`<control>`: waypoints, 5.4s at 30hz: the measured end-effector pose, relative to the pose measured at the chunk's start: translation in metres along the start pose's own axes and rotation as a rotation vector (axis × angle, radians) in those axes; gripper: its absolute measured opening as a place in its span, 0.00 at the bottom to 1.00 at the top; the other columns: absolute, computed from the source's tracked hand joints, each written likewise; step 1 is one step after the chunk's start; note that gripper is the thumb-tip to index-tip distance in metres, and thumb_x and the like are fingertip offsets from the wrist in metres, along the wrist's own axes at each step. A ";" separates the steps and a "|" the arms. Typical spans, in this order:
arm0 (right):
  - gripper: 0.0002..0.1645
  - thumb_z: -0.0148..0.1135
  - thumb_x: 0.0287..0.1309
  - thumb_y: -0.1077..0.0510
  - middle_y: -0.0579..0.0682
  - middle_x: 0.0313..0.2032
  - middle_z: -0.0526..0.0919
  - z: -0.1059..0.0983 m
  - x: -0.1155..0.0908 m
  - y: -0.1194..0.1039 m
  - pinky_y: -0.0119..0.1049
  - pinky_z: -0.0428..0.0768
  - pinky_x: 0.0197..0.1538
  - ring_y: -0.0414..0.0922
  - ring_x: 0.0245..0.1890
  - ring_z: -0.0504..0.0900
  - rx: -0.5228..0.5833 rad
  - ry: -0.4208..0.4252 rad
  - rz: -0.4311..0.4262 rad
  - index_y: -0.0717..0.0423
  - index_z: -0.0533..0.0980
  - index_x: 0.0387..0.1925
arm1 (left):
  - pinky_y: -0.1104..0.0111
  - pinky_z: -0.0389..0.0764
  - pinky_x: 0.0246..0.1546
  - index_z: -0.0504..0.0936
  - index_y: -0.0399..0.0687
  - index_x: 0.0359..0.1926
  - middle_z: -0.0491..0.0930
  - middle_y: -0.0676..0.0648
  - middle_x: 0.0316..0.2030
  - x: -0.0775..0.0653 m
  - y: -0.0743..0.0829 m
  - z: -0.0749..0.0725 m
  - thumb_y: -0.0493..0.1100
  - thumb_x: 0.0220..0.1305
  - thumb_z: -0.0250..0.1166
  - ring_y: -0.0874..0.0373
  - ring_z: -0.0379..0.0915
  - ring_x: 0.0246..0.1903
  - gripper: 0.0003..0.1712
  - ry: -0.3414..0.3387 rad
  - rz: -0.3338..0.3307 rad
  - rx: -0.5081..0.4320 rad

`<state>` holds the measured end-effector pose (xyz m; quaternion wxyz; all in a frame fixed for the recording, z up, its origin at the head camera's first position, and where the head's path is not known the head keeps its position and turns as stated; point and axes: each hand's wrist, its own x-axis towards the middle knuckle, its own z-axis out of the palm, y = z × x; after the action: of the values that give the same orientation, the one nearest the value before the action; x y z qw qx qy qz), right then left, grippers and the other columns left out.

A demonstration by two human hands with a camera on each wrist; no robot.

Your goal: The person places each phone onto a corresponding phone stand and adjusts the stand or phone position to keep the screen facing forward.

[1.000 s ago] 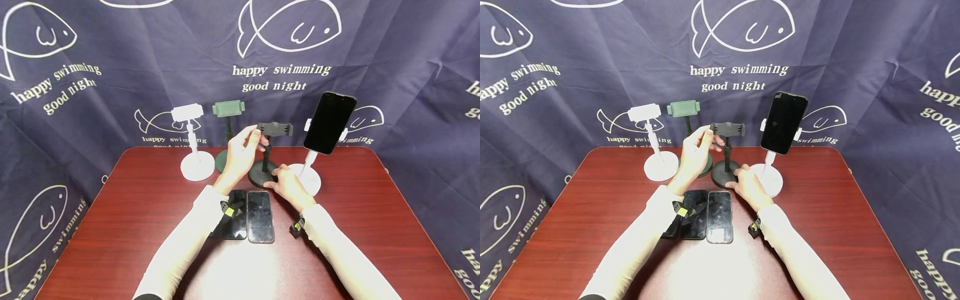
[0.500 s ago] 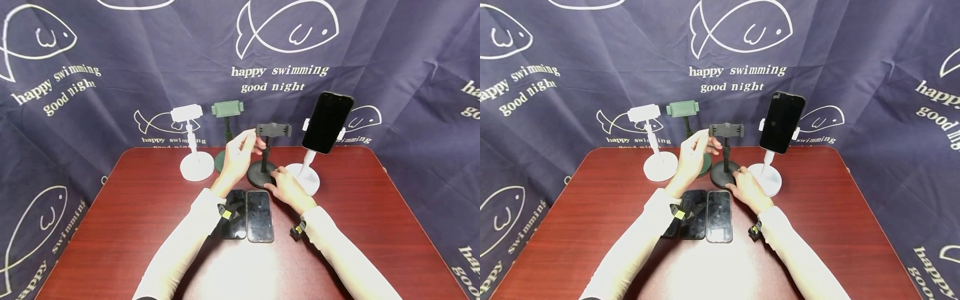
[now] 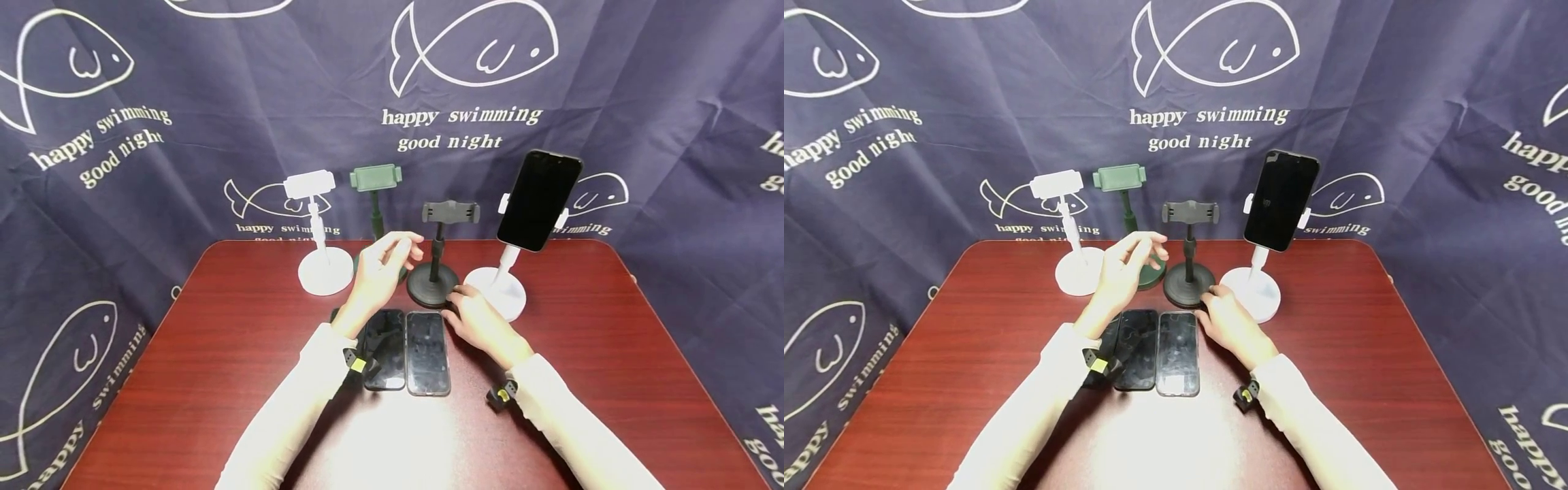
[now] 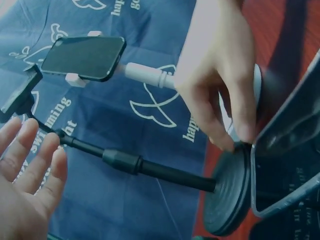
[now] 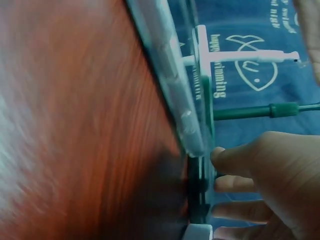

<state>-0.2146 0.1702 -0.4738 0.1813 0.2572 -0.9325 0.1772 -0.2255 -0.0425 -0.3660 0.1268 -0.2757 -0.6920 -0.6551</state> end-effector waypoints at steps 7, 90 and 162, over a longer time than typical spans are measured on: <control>0.13 0.70 0.51 0.61 0.58 0.37 0.82 -0.005 -0.012 -0.012 0.47 0.79 0.48 0.53 0.41 0.80 0.052 0.040 -0.031 0.66 0.81 0.38 | 0.54 0.82 0.37 0.82 0.46 0.48 0.84 0.41 0.34 -0.010 -0.035 0.000 0.43 0.73 0.54 0.50 0.82 0.35 0.12 0.018 -0.010 -0.010; 0.46 0.83 0.22 0.39 0.43 0.25 0.77 -0.022 -0.050 -0.074 0.39 0.74 0.32 0.40 0.25 0.75 0.188 -0.489 0.454 0.55 0.74 0.45 | 0.54 0.66 0.44 0.84 0.55 0.43 0.80 0.51 0.41 -0.058 -0.084 0.012 0.55 0.67 0.57 0.50 0.72 0.46 0.15 -0.450 -0.210 1.013; 0.07 0.56 0.67 0.56 0.46 0.20 0.79 -0.037 -0.046 -0.070 0.30 0.76 0.26 0.35 0.17 0.77 0.594 -0.317 0.297 0.51 0.68 0.34 | 0.69 0.77 0.37 0.86 0.54 0.38 0.83 0.59 0.30 -0.034 -0.029 -0.019 0.44 0.67 0.61 0.64 0.74 0.30 0.07 -0.197 -0.171 0.608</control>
<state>-0.1305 0.1485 -0.4446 -0.0756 0.1848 -0.8839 0.4228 -0.2175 -0.0675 -0.4067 0.0802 -0.2280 -0.8854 -0.3971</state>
